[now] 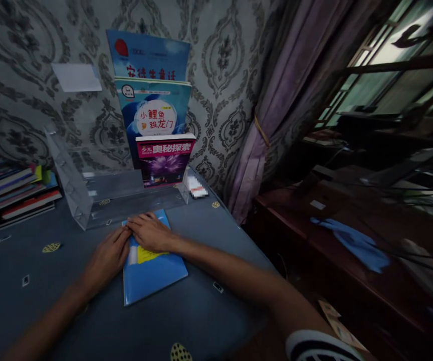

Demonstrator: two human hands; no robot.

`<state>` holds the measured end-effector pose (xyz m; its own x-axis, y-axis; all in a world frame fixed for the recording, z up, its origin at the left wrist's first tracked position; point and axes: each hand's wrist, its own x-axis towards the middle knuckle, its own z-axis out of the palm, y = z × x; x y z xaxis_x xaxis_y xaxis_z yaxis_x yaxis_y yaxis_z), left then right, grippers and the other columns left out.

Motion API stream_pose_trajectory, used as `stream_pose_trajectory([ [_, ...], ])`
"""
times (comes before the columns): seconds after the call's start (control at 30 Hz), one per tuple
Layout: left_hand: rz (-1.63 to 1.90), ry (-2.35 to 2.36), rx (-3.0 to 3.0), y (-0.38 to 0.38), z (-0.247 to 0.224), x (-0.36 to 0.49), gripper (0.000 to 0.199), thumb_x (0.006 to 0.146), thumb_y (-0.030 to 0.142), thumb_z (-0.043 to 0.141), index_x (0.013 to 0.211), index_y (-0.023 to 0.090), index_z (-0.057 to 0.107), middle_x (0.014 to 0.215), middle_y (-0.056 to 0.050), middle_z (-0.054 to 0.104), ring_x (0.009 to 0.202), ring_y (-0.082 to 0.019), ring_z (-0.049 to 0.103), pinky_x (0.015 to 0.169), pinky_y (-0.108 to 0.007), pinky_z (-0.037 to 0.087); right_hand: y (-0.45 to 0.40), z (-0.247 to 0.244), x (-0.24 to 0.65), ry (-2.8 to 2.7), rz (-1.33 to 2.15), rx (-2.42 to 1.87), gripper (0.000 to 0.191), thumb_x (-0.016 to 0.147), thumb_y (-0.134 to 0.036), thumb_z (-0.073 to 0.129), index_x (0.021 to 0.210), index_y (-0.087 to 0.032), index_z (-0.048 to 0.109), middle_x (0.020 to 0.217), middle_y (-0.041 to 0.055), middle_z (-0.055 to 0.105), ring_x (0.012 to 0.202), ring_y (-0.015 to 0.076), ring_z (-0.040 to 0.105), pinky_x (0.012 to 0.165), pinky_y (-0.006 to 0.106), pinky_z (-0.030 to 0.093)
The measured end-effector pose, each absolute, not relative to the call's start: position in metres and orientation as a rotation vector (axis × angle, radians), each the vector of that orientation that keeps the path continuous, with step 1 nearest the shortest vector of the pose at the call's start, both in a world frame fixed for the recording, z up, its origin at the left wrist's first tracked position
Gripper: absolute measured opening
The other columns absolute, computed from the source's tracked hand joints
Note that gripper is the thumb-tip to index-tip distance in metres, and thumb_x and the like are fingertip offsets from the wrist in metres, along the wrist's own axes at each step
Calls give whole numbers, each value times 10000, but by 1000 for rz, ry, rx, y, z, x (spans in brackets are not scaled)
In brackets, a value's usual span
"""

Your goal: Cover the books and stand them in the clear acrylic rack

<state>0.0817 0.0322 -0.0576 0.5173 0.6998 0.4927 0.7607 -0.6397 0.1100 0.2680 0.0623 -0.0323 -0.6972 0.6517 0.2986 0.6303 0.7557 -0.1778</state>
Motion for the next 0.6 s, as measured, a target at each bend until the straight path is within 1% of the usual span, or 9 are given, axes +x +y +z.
stream_pose_trajectory([
  [0.1, -765, -1213, -2605, 20, -57, 84, 340, 978, 264, 325, 1144, 180, 610, 1127, -125, 698, 1066, -263, 676, 922, -403, 566, 49, -28, 272, -2624, 91, -1002, 316, 1004, -183, 470, 1299, -113, 557, 1390, 138, 597, 1276, 242, 520, 1093, 466, 387],
  [0.2, -743, -1161, -2563, 6, -58, 86, 319, 978, 252, 344, 1117, 190, 624, 1113, -118, 711, 1054, -258, 689, 885, -378, 588, 32, -25, 276, -2630, 122, -995, 317, 986, -169, 491, 1288, -100, 558, 1357, 134, 619, 1255, 242, 536, 1116, 467, 378],
  [0.3, -721, -1089, -2542, -8, -62, 87, 331, 981, 246, 348, 1108, 176, 644, 1139, -128, 716, 1067, -261, 693, 884, -372, 595, 15, -23, 282, -2601, 170, -1026, 325, 979, -175, 506, 1298, -138, 555, 1356, 125, 618, 1278, 237, 530, 1142, 500, 357],
  [0.4, -712, -1027, -2544, -18, -67, 85, 371, 990, 245, 340, 1171, 158, 652, 1222, -145, 694, 1133, -268, 673, 924, -380, 584, 2, -23, 292, -2552, 224, -1130, 339, 1000, -267, 502, 1322, -174, 551, 1417, 133, 573, 1364, 266, 464, 1151, 584, 321],
  [0.47, -693, -1008, -2547, -24, -69, 82, 392, 1002, 256, 337, 1218, 155, 647, 1256, -143, 683, 1156, -263, 665, 933, -373, 582, -3, -22, 300, -2523, 272, -1214, 392, 998, -347, 514, 1354, -184, 540, 1467, 145, 529, 1415, 298, 406, 1154, 634, 284],
  [0.6, -618, -1006, -2586, -38, -65, 80, 409, 1019, 273, 331, 1277, 178, 633, 1310, -107, 664, 1206, -229, 640, 968, -345, 568, -11, -20, 314, -2485, 378, -1302, 486, 981, -411, 531, 1412, -188, 502, 1540, 159, 444, 1467, 330, 322, 1156, 671, 241],
])
